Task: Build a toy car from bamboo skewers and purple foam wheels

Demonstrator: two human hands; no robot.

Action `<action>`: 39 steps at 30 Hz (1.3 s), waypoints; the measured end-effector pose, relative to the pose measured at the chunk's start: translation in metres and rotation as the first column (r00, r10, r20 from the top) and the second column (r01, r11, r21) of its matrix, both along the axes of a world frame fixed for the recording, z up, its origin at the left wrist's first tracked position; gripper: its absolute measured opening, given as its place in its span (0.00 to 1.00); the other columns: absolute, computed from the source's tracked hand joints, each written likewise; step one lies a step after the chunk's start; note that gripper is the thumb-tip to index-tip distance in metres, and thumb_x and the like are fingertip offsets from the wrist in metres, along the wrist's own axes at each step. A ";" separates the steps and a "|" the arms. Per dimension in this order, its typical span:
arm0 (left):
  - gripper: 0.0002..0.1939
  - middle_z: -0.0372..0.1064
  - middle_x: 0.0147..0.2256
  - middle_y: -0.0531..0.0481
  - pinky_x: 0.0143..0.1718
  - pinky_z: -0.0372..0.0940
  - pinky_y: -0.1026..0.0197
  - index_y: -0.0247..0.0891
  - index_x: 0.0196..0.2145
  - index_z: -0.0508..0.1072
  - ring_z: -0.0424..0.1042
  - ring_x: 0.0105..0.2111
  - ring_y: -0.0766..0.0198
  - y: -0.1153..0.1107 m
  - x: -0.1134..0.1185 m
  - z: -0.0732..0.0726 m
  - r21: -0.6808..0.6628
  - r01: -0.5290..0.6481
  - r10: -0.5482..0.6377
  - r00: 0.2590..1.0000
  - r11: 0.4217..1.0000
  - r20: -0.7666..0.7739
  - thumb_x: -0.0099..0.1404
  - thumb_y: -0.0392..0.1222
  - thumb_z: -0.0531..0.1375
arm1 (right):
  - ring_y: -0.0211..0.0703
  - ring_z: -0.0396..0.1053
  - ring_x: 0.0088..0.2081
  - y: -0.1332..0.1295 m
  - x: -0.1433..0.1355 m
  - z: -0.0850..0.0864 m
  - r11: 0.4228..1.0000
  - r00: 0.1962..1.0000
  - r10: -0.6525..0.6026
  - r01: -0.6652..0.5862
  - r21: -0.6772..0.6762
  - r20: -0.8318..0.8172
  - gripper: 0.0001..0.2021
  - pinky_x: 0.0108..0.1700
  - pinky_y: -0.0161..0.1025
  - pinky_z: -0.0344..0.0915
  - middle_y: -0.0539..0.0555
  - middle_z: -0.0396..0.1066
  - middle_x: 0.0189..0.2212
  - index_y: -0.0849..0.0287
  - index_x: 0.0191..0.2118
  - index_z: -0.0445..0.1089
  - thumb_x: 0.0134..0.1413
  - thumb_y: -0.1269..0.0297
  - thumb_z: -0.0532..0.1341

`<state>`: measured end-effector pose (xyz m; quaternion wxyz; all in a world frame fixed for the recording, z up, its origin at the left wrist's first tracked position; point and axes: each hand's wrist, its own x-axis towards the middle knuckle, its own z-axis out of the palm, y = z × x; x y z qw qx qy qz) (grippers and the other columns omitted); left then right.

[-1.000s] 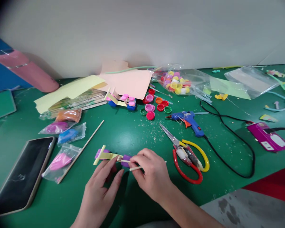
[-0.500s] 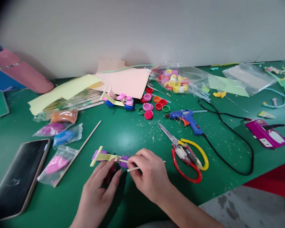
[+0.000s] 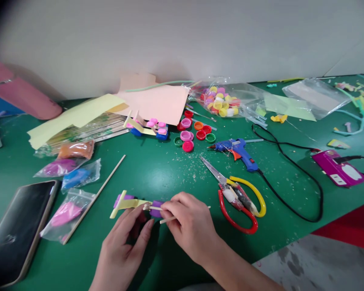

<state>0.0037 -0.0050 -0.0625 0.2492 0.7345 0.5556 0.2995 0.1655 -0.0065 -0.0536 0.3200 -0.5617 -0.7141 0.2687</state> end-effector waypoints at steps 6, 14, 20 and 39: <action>0.11 0.66 0.31 0.47 0.28 0.67 0.63 0.35 0.42 0.67 0.69 0.29 0.63 -0.001 -0.001 0.000 0.019 0.010 -0.010 1.000 1.000 0.002 0.60 0.38 0.56 | 0.41 0.67 0.35 -0.003 0.003 -0.004 1.000 1.000 0.003 -0.002 0.014 -0.021 0.08 0.36 0.37 0.65 0.53 0.69 0.33 0.56 0.41 0.68 0.54 0.70 0.57; 0.12 0.68 0.34 0.46 0.32 0.67 0.64 0.35 0.43 0.67 0.71 0.32 0.63 -0.002 -0.002 -0.002 0.030 0.010 -0.011 1.000 0.999 0.027 0.59 0.36 0.56 | 0.42 0.68 0.36 -0.005 0.004 -0.006 0.999 1.000 0.014 -0.013 0.039 -0.020 0.10 0.37 0.39 0.66 0.54 0.70 0.35 0.56 0.43 0.67 0.54 0.70 0.57; 0.12 0.68 0.33 0.46 0.31 0.68 0.62 0.35 0.42 0.67 0.70 0.31 0.62 -0.001 -0.001 -0.001 0.032 0.003 -0.004 1.000 0.999 0.018 0.59 0.37 0.56 | 0.42 0.68 0.36 -0.005 0.004 -0.006 0.999 1.000 -0.001 0.002 0.043 -0.016 0.10 0.37 0.38 0.67 0.54 0.70 0.34 0.56 0.42 0.67 0.53 0.70 0.58; 0.15 0.69 0.30 0.49 0.26 0.68 0.63 0.38 0.45 0.68 0.71 0.26 0.62 -0.008 -0.006 0.002 -0.063 -0.056 0.058 0.998 0.996 0.030 0.59 0.41 0.56 | 0.42 0.66 0.33 -0.002 0.003 0.001 1.000 0.994 0.023 -0.022 -0.010 0.108 0.06 0.35 0.38 0.62 0.54 0.68 0.32 0.58 0.36 0.66 0.58 0.70 0.52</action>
